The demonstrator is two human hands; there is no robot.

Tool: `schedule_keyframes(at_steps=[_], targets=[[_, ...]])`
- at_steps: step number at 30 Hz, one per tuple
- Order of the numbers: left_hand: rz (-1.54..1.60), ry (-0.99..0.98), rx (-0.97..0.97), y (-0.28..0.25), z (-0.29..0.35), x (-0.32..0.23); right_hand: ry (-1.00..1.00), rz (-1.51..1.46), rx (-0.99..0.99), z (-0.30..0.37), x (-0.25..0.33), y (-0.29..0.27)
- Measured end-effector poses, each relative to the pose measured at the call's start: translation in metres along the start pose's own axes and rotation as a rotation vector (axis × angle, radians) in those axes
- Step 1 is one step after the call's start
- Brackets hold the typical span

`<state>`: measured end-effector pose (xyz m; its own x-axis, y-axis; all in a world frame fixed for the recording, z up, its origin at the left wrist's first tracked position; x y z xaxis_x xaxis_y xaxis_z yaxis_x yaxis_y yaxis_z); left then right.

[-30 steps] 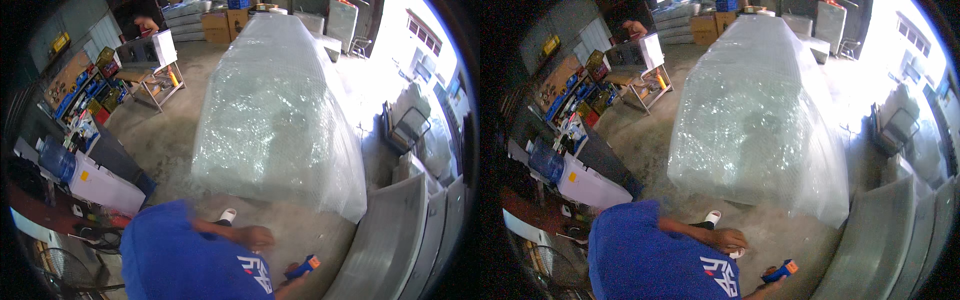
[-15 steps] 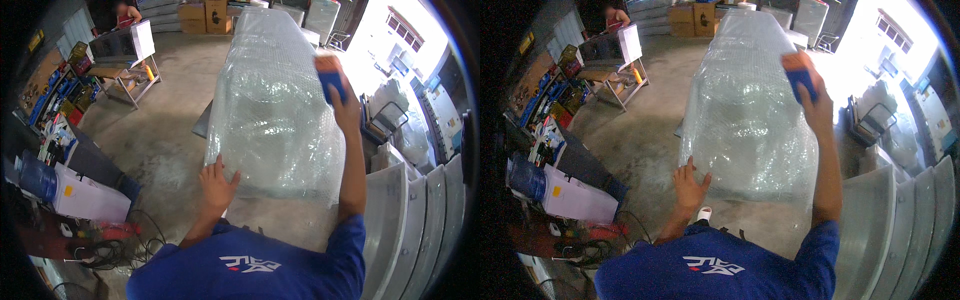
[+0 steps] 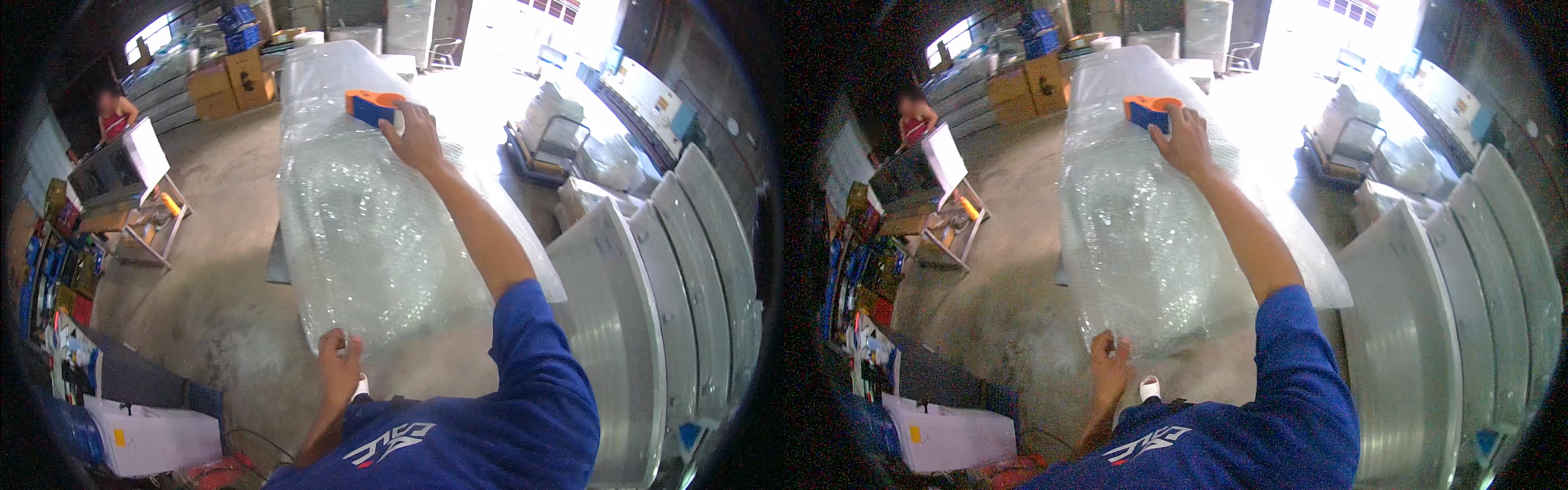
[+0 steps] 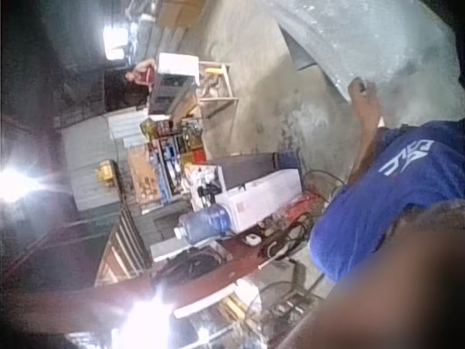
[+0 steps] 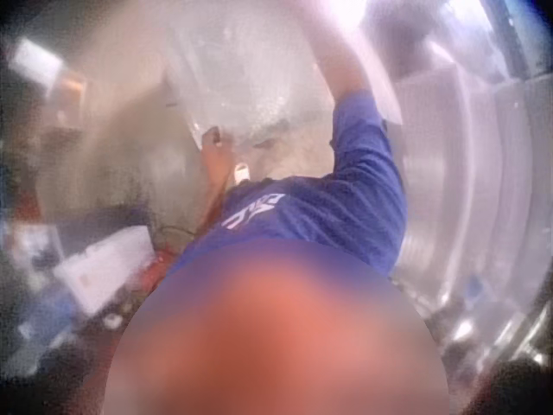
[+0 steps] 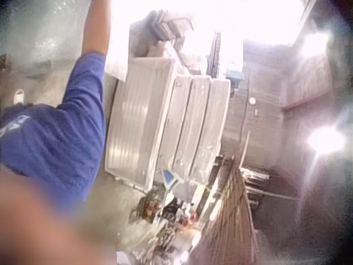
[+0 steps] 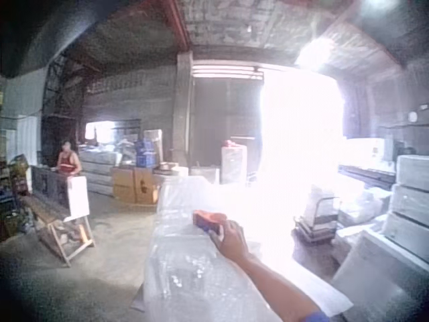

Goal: The person wraps a large rectangular object with bubble wrap and secures it with packing tape. They repeatedly rotate the object, apply tape along seams and edges, and smooth the wrap to ensure full coverage.

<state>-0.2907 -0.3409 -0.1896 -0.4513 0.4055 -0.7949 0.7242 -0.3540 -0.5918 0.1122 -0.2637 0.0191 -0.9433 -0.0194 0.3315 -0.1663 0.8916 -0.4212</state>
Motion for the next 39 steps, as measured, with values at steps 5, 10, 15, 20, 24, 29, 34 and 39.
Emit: schedule_keyframes(at_steps=[5, 10, 15, 20, 24, 29, 34, 39], targets=[[0.18, -0.134, 0.029, 0.002, -0.009, 0.007, 0.25, -0.224, -0.41, 0.184, 0.012, -0.144], [0.44, -0.357, 0.298, 0.016, -0.005, 0.015, 1.126, -0.19, -1.11, 0.418, 0.008, -0.249], [0.766, -0.401, 0.339, 0.029, 0.008, 0.019, 1.572, -0.944, -0.771, 0.481, -0.002, -0.226], [0.703, -0.357, 0.277, 0.026, 0.014, 0.026, 1.433, -1.226, -0.637, 0.454, -0.024, -0.211], [0.742, -0.339, 0.277, 0.025, 0.021, 0.024, 1.47, -1.404, -0.728, 0.446, -0.047, -0.202], [0.903, -0.433, 0.25, 0.024, 0.032, 0.021, 1.316, -1.458, -0.767, 0.446, -0.067, -0.196], [0.79, -0.243, 0.26, 0.029, 0.033, 0.031, 1.187, -1.437, -0.878, 0.461, -0.075, -0.205], [0.743, -0.26, 0.102, 0.037, 0.035, 0.067, 1.187, -1.244, -0.979, 0.469, -0.095, -0.209]])
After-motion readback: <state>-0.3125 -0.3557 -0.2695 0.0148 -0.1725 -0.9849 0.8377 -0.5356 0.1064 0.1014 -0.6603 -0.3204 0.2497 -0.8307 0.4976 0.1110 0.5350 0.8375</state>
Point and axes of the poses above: each hand's wrist, its own z-axis away from the middle knuckle, its own y-axis out of the palm, x = y × z, the point moved 5 cm from there along -z, towards the middle knuckle, and after that the axes turned 12 degrees about -z, right-handed, at the moved point
